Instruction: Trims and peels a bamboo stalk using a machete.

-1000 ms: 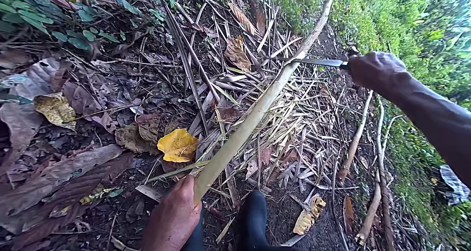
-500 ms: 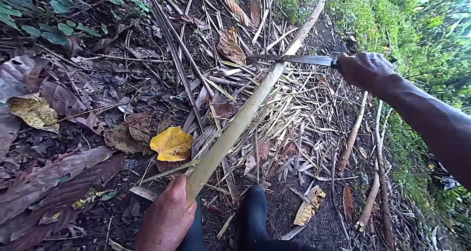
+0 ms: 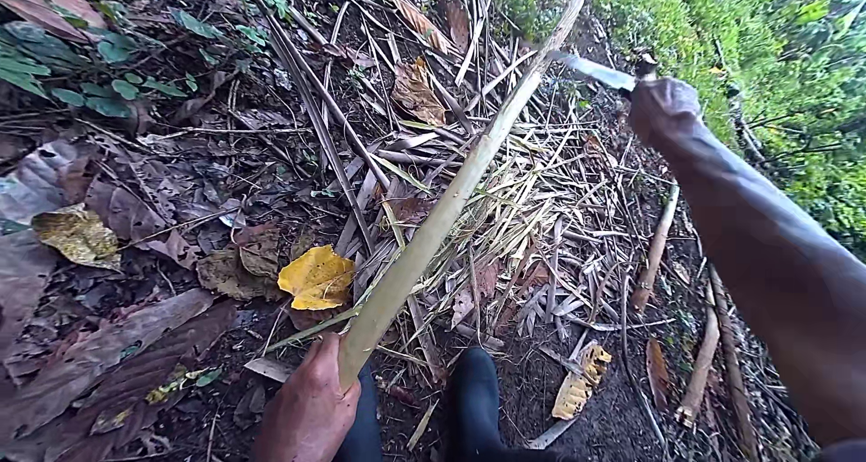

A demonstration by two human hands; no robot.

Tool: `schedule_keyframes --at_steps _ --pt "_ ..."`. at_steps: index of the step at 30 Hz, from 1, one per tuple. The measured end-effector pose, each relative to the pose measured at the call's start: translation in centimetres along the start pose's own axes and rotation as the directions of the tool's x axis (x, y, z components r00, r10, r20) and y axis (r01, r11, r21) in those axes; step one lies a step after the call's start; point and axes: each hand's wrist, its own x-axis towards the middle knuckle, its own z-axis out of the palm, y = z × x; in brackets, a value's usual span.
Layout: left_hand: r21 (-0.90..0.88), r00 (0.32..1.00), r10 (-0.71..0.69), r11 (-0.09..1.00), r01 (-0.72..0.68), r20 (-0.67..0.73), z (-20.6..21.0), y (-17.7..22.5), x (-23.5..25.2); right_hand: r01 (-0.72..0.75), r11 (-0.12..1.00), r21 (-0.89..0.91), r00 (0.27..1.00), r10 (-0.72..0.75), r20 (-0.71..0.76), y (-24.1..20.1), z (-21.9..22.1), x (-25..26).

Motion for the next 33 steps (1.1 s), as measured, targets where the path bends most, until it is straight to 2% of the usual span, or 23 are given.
schedule_keyframes --at_steps 1,2,5,8,11,15,18,20,22,27,33 --pt "0.004 1.000 0.004 1.000 -0.004 -0.002 -0.1 0.1 0.1 -0.120 0.991 0.062 0.992 0.118 0.034 0.8 -0.3 1.1" --pt "0.006 1.000 0.002 1.000 -0.002 -0.007 -0.2 0.0 0.3 -0.165 0.979 0.120 0.986 0.160 0.050 1.8 -0.5 2.5" --pt "-0.019 1.000 0.006 1.000 -0.006 -0.017 -0.4 -0.7 0.5 -0.022 0.981 0.194 0.999 0.013 0.047 5.7 1.0 2.8" --pt "-0.017 0.999 0.005 1.000 -0.006 -0.055 -1.1 -1.3 0.9 0.128 0.940 0.316 0.990 -0.138 0.008 7.3 4.1 -3.2" --pt "-0.018 0.997 -0.030 0.999 0.029 -0.070 -2.1 -1.7 1.3 0.239 0.785 0.572 0.968 -0.239 -0.076 6.7 10.1 -10.4" --pt "-0.051 0.997 -0.060 0.997 0.057 -0.045 -2.6 -2.0 1.6 0.302 0.614 0.729 0.930 -0.359 -0.083 1.2 16.1 -17.3" --pt "-0.054 0.996 -0.064 0.997 0.061 -0.054 -2.3 -2.0 1.5 0.404 0.597 0.693 0.877 -0.467 -0.109 -3.7 17.8 -19.6" --pt "-0.035 0.997 -0.056 0.998 0.054 -0.060 -2.0 -1.9 1.3 0.493 0.574 0.654 0.845 -0.494 -0.204 -6.6 18.5 -20.6" --pt "-0.019 0.997 -0.062 0.998 0.061 -0.055 -1.7 -1.5 1.1 0.574 0.495 0.653 0.800 -0.509 -0.317 -9.4 19.9 -21.7" --pt "-0.021 0.998 -0.057 0.998 0.056 -0.038 -1.2 -1.4 1.1 0.593 0.276 0.756 0.745 -0.542 -0.387 -15.1 22.8 -27.7" --pt "-0.031 0.990 -0.142 0.989 0.142 0.003 -2.0 -1.1 0.5 0.736 0.075 0.672 0.552 -0.642 -0.532 -20.3 24.2 -31.2"
